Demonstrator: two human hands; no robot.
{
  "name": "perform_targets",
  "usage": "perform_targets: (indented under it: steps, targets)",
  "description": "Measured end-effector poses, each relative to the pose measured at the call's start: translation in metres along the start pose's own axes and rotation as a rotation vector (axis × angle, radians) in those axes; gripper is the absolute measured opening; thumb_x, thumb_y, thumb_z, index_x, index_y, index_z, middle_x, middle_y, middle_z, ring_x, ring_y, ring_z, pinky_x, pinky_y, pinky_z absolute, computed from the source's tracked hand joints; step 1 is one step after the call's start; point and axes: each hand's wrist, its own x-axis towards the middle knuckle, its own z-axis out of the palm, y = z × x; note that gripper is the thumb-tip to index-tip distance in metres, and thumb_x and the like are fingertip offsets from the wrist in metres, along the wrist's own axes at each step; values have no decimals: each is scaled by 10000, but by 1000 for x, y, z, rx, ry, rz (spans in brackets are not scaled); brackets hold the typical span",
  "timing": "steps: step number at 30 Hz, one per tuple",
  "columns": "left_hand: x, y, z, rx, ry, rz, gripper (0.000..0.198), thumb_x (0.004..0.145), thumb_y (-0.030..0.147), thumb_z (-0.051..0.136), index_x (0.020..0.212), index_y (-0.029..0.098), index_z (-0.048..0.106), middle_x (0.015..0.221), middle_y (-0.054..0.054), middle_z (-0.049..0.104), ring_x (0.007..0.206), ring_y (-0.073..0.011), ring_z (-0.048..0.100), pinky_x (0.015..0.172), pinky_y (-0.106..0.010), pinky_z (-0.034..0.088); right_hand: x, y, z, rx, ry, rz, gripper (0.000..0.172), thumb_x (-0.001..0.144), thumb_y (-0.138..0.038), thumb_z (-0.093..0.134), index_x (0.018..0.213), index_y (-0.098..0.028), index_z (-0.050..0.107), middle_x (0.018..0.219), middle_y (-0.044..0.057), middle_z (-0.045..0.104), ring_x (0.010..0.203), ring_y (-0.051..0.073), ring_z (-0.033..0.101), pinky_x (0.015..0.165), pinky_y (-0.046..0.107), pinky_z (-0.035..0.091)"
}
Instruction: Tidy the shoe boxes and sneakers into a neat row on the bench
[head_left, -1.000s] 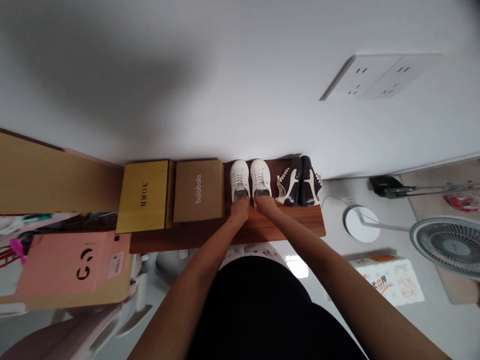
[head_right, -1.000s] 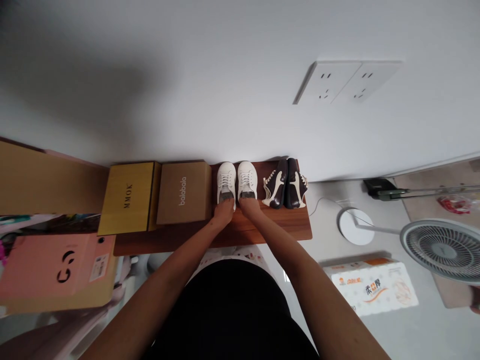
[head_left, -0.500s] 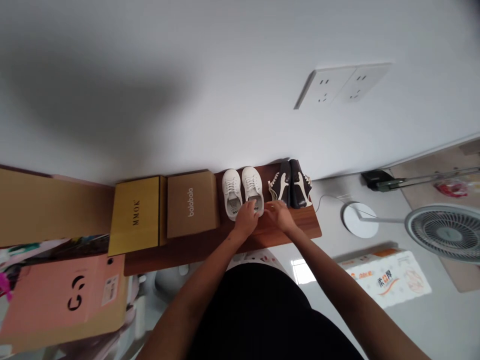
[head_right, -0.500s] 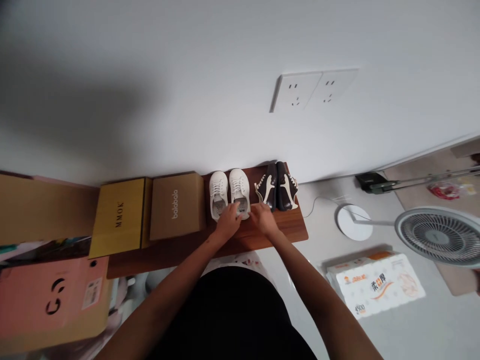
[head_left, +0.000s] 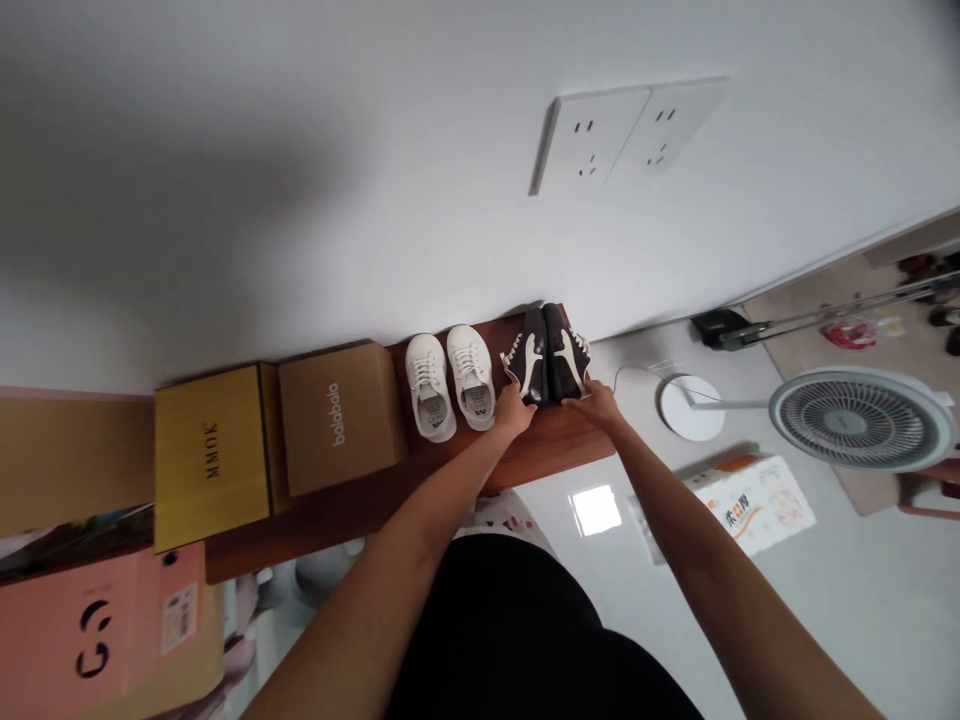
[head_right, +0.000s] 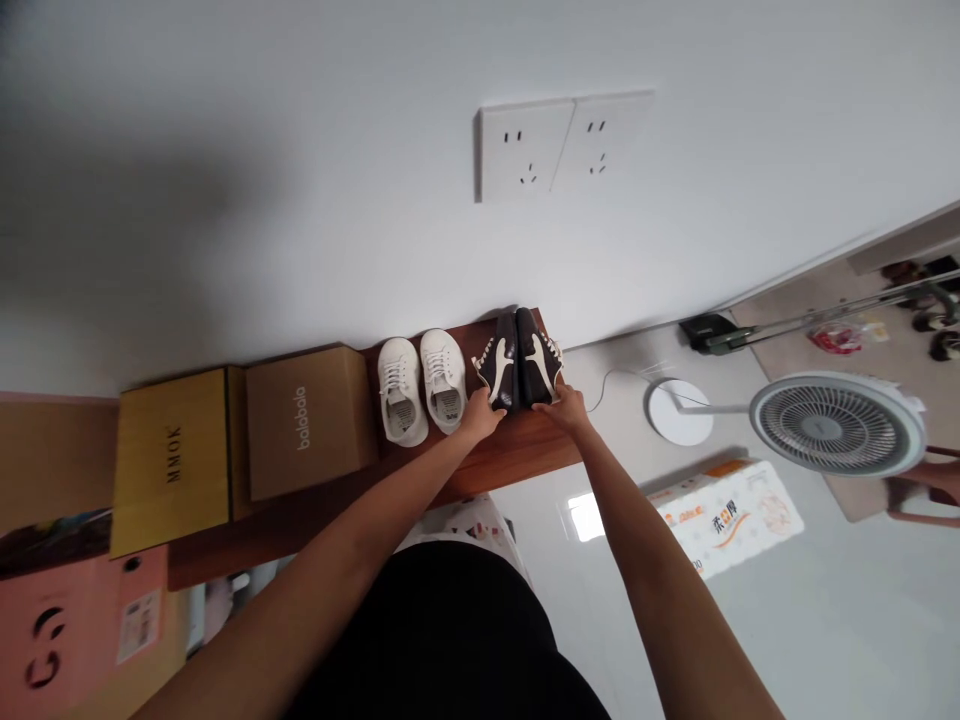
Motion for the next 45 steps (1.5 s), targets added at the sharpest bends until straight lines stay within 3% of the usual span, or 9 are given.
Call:
perform_targets:
  steps: [5,8,13,19,24,31,45]
  targets:
    - [12,0,-8,177,-154,17,400,835,299,752,1186,140,644,1207,-143,715,1156,-257,667,917,-291,502,10,-1,-4,84,-180,22,332,777,-473,743,909,-173,696,831,36,719,838,209,669,744,268,500]
    - [13,1,-12,213,-155,78,323,847,326,746,1108,154,668,1119,-122,736,1085,-253,690,875,-291,508,12,-2,-8,54,-183,27,299,765,-439,771,914,-192,694,843,28,726,861,212,677,750,261,496]
    - [8,5,-17,253,-140,185,218,904,332,675,1048,168,666,1041,-101,738,1028,-250,698,853,-298,507,14,-9,-16,-114,-171,-102,263,858,-453,697,860,-194,656,847,52,716,853,217,674,733,261,473]
    - [-2,20,-22,343,-137,266,242,942,322,594,1148,208,649,1137,-119,727,1140,-276,670,929,-338,503,8,-24,-27,-412,-160,-219,290,914,-505,626,936,-217,648,961,113,739,914,267,678,741,295,443]
    - [-7,37,-20,482,-168,294,311,949,270,550,1236,181,631,1137,-177,722,1132,-296,685,972,-402,506,4,-40,-35,-550,-200,-284,307,934,-417,595,1075,-153,663,1080,221,726,979,309,674,849,350,439]
    - [-5,51,-12,549,-202,234,360,922,155,552,1272,129,630,1129,-210,721,1157,-306,680,1004,-407,512,10,-48,-33,-590,-210,-327,307,934,-327,564,1113,-113,692,1065,220,731,1018,311,675,920,374,438]
    - [4,53,-4,521,-181,178,360,907,68,532,1235,89,678,1139,-228,719,1150,-324,678,1003,-428,517,17,-46,-14,-536,-250,-330,348,926,-311,561,1144,-85,712,1085,239,728,1029,315,667,941,398,448]
